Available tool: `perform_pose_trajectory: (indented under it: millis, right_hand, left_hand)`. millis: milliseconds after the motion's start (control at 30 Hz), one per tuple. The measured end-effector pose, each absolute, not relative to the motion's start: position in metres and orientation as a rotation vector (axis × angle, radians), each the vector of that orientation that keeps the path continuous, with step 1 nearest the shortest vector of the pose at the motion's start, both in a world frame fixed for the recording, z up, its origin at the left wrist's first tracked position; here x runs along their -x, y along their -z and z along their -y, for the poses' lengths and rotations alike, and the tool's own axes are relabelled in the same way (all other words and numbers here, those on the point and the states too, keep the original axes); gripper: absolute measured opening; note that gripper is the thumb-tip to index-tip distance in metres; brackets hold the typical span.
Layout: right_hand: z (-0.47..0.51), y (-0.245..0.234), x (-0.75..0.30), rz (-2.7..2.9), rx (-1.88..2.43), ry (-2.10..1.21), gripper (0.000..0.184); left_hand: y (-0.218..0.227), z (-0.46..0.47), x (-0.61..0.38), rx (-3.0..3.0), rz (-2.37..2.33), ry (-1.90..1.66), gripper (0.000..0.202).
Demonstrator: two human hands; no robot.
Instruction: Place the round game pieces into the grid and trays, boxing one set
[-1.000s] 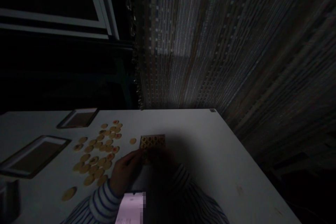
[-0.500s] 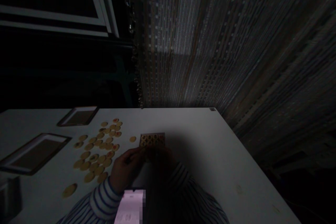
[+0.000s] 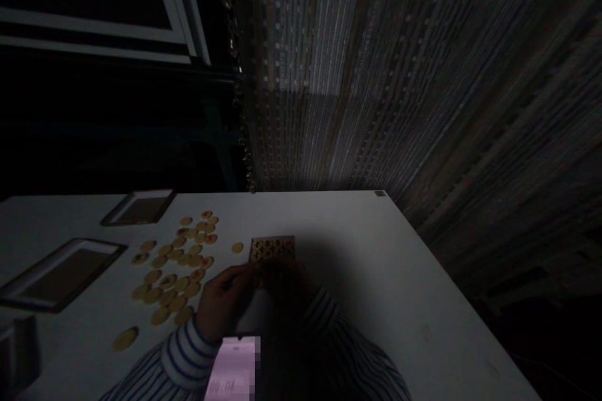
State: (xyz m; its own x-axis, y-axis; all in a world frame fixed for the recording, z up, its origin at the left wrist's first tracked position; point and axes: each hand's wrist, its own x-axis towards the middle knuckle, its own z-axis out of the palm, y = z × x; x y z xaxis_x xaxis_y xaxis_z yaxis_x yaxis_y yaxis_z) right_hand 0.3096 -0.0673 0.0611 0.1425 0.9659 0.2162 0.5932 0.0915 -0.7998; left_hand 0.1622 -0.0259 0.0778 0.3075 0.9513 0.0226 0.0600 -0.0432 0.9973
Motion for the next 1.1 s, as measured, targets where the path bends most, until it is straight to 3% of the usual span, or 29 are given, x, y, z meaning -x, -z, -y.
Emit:
perform_pose_trajectory:
  millis: [500, 1100]
  right_hand:
    - [0.073, -0.07, -0.306, 1.421, 1.53, -0.632, 0.028]
    - [0.071, -0.062, -0.309, 1.464, 1.529, -0.638, 0.025]
  left_hand:
    - [-0.069, 0.022, -0.161, -1.309, -0.992, -0.948, 0.031]
    - [-0.063, 0.021, -0.161, -1.218, -1.003, -0.94, 0.041]
